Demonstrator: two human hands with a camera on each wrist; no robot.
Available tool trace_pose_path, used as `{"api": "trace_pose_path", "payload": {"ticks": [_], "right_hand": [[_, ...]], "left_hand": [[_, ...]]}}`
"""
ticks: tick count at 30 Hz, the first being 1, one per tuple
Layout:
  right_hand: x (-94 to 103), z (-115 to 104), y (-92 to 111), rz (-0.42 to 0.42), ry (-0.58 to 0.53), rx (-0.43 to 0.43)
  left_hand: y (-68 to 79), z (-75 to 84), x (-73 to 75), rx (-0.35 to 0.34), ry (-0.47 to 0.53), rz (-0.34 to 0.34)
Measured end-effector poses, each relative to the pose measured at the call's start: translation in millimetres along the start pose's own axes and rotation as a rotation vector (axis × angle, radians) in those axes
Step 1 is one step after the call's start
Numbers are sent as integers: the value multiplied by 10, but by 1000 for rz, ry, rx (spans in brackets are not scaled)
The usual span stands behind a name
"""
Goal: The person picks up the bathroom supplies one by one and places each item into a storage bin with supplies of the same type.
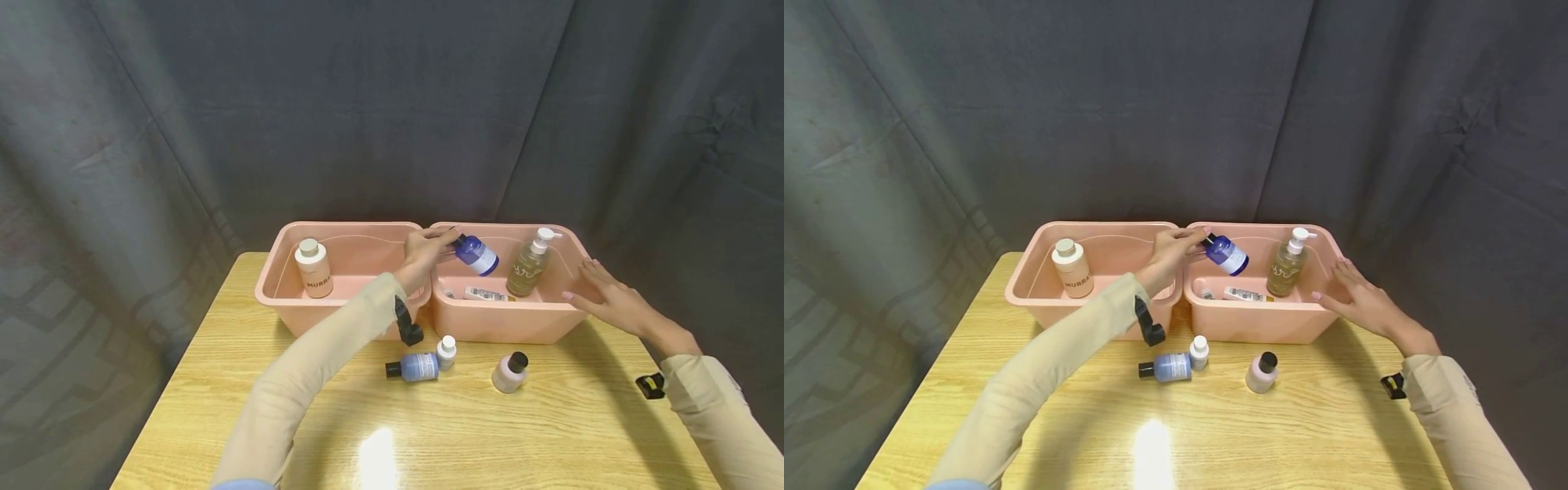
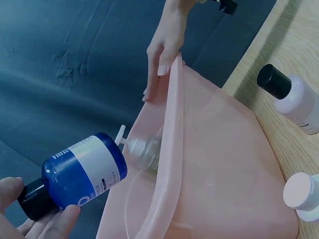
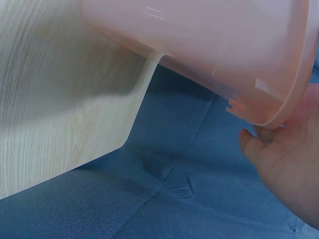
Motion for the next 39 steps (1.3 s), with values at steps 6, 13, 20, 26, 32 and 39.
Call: {"api": "trace_pose_path", "payload": {"ticks": [6, 13, 20, 26, 32, 39], "right_hand": [[-3, 3, 2, 1, 2, 3], [2, -3, 3, 12, -1, 7], [5, -13, -6, 7, 12, 14], [2, 5, -5, 5, 9, -2], [-6, -1, 3, 8, 4, 6], [8, 2, 11, 34, -8, 18]], "left_hand": [[-43, -46, 14, 31, 33, 25], [-79, -84, -6, 61, 57, 41], [-125, -112, 27, 54, 94, 78], [-195, -141, 43, 56, 142, 114], [-224, -140, 77, 50, 133, 150], [-263, -170, 120, 52, 122, 171]]}}
Point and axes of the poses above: each hand's wrist, its own y-axis away from the middle knuckle, its own x-axis out of the back of the hand, z = x × y, the point moved 7 cm from there along -y, towards the middle knuckle, and after that the axes turned 1 degree about -x, right-handed, at the moved point
